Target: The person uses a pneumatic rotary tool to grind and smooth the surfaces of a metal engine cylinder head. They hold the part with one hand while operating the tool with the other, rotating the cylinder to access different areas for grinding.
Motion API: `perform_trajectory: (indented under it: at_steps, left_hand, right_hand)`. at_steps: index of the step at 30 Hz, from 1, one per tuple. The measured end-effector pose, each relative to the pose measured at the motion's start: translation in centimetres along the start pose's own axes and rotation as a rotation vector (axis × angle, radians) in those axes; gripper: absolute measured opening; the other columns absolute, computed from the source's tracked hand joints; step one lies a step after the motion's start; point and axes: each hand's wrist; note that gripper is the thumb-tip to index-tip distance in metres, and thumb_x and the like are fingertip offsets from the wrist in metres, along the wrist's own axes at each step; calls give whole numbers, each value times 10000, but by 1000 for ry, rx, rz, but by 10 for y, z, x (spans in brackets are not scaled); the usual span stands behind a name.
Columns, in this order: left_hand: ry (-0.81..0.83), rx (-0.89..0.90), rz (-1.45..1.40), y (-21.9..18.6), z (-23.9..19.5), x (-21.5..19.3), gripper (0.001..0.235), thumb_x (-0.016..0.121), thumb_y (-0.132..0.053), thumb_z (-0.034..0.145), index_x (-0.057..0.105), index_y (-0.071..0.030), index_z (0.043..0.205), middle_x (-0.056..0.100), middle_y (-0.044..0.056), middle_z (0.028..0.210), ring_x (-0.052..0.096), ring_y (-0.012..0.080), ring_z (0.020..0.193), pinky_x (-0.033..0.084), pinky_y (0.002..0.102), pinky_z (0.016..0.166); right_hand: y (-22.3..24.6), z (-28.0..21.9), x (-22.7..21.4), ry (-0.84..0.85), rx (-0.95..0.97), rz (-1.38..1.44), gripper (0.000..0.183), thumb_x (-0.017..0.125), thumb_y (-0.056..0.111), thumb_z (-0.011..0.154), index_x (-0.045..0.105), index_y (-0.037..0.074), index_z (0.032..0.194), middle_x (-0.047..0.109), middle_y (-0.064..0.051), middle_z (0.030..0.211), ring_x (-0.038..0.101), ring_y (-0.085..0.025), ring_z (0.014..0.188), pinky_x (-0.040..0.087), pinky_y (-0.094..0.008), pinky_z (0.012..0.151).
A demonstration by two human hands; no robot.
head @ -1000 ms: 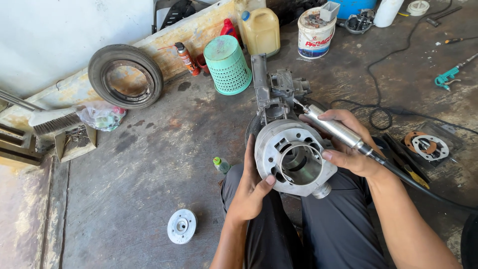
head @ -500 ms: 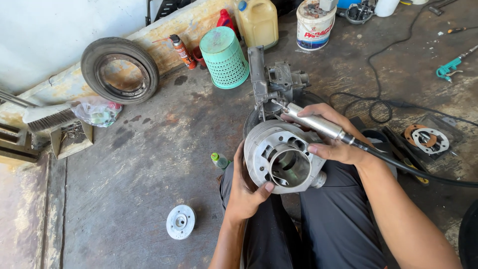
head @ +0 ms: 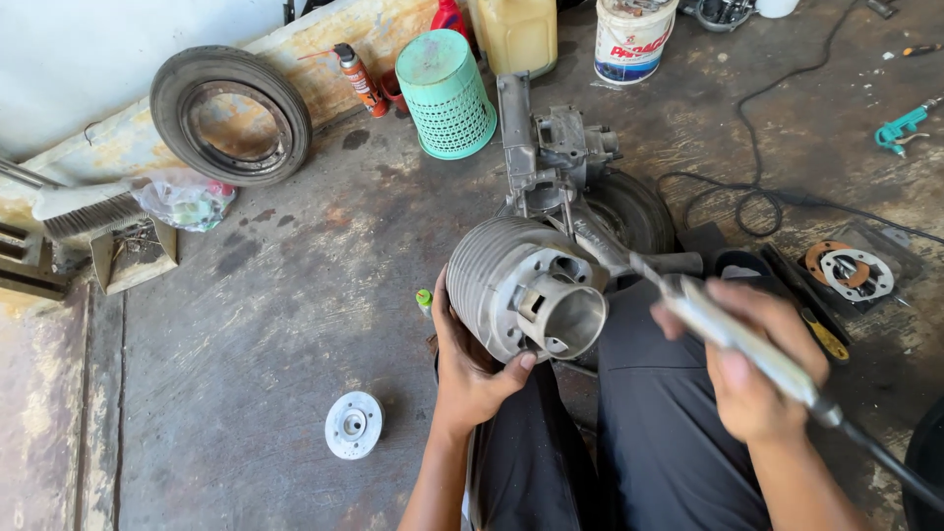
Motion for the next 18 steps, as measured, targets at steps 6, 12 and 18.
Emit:
perform_trajectory:
  at_steps: [6, 12, 18]
  left_hand:
    - [16, -82, -138, 8, -10, 2, 1213, 849, -85, 734, 36, -138, 1632, 330, 241, 1615, 463, 397, 1436, 436, 522, 1174]
    - [7, 10, 128, 8, -19, 0, 1274, 897, -284, 672, 63, -44, 1605, 318, 274, 1600, 454, 415, 1452, 404, 537, 1216]
    - [8, -5, 192, 21, -40, -8, 1314, 920, -267, 631, 62, -56, 1603, 294, 250, 1605, 448, 411, 1461, 411, 548, 1232]
  right_hand:
    - [40, -61, -3, 103, 175, 20, 382, 650, 232, 835, 621, 20, 1151, 748, -209, 1068, 831, -218, 795, 755, -314, 762]
    - [33, -77, 17, 132, 183, -225, 414, 827, 181, 648, 695, 46, 1017, 806, -150, 977, 809, -118, 609, 663, -183, 526]
    - [45, -94, 14, 42, 272, -282, 414, 735, 209, 653, 697, 13, 1017, 791, -188, 985, 591, -33, 441, 541, -164, 505]
Point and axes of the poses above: each hand's wrist, its own z-axis towards the middle knuckle, its own x-axis out of the palm, y = z × x
